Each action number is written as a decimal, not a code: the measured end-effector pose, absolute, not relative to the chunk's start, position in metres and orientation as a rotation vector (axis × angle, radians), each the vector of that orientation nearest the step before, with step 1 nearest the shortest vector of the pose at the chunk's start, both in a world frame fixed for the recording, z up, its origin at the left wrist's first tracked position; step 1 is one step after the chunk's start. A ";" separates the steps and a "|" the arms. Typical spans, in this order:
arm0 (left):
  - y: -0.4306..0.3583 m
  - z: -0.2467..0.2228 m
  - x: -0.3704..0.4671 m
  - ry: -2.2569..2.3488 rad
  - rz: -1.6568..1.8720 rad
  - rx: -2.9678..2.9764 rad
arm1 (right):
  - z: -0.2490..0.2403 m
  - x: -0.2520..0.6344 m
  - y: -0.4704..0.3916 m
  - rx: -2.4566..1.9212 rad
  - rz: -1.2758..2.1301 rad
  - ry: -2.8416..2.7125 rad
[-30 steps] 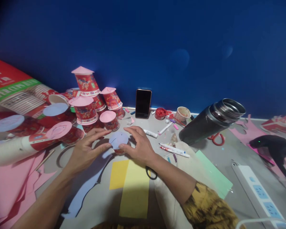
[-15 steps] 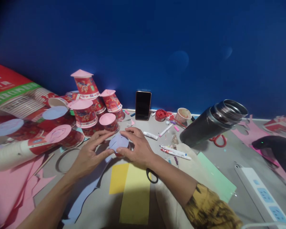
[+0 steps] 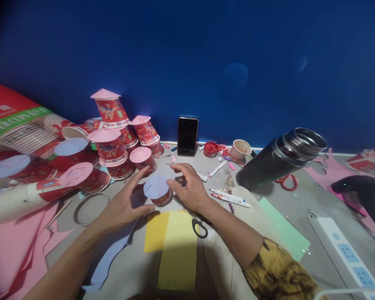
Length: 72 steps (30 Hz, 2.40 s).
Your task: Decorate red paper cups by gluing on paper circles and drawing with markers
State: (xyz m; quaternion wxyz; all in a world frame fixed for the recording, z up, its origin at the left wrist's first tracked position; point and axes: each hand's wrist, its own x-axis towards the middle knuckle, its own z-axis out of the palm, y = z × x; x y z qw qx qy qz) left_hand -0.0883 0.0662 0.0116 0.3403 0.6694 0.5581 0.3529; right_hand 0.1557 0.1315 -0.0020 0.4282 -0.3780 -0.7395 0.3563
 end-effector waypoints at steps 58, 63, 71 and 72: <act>0.063 0.010 -0.079 1.450 1.030 1.783 | -0.008 0.151 0.122 -0.904 0.663 -1.950; 0.065 0.006 -0.082 1.386 1.138 1.687 | -0.014 0.147 0.123 -0.851 0.583 -2.000; 0.069 -0.001 -0.081 1.389 1.186 1.609 | -0.015 0.141 0.126 -0.857 0.573 -2.027; 0.069 -0.001 -0.080 1.392 1.181 1.605 | -0.015 0.142 0.126 -0.854 0.576 -2.026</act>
